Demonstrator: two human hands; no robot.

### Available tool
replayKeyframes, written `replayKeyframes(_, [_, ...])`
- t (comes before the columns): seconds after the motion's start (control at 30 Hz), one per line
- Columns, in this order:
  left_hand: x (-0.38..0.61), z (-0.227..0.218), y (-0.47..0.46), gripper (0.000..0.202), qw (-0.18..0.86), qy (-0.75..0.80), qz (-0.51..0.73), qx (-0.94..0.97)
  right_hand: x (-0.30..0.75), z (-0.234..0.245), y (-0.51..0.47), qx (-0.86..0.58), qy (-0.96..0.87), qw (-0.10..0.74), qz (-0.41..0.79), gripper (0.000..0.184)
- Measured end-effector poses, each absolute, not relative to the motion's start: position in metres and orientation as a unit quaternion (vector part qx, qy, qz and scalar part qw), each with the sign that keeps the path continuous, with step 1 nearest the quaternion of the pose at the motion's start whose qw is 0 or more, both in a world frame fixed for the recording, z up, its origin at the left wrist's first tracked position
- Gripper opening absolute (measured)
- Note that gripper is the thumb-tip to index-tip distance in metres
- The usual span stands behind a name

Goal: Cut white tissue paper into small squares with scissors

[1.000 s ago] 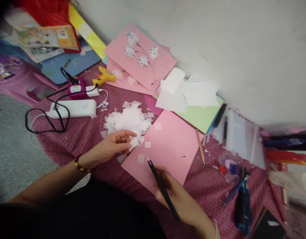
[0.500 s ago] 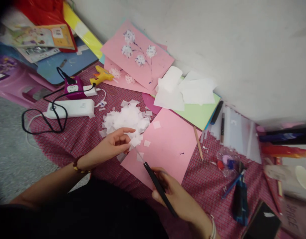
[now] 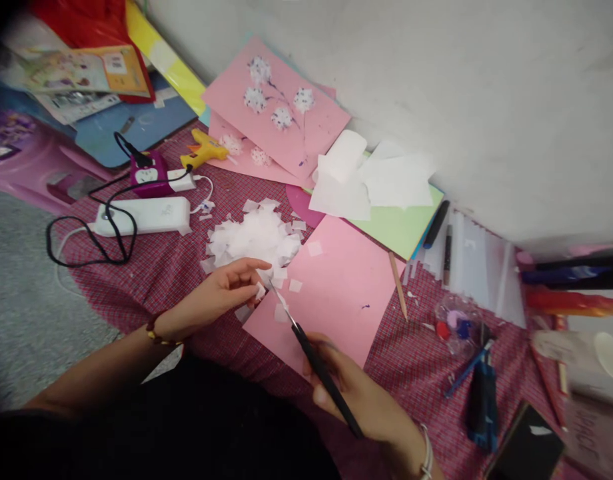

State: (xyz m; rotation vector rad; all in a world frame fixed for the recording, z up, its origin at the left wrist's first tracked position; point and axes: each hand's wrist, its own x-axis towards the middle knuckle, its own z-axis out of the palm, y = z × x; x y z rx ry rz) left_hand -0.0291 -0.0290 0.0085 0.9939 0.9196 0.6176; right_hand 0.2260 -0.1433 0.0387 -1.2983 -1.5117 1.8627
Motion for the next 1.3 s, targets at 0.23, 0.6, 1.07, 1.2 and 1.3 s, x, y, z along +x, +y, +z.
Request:
replayKeyframes(0.23, [-0.037,-0.006,-0.032,0.016,0.831,0.380,0.323,0.247,0.259,0.013,-0.164,-0.667,-0.567,0.234,0.423,0.053])
replayKeyframes(0.6, [-0.038,-0.001,-0.062,0.015,0.847,0.358,0.330,0.215,0.244,0.002,-0.180,-0.695,-0.667,0.267,0.033,0.027])
replayKeyframes(1.07, [-0.005,0.025,-0.057,0.028,0.827,0.346,0.307,0.319,0.152,0.024,-0.111,-0.557,-0.774,0.280,0.113,0.019])
replayKeyframes(1.2, [0.001,0.027,-0.054,0.027,0.806,0.352,0.281,0.384,0.152,0.017,-0.106,-0.575,-0.732,0.326,0.165,0.010])
replayKeyframes(1.3, [0.002,0.027,-0.057,0.033,0.768,0.359,0.257,0.465,0.156,0.011,-0.101,-0.575,-0.617,0.434,0.315,0.013])
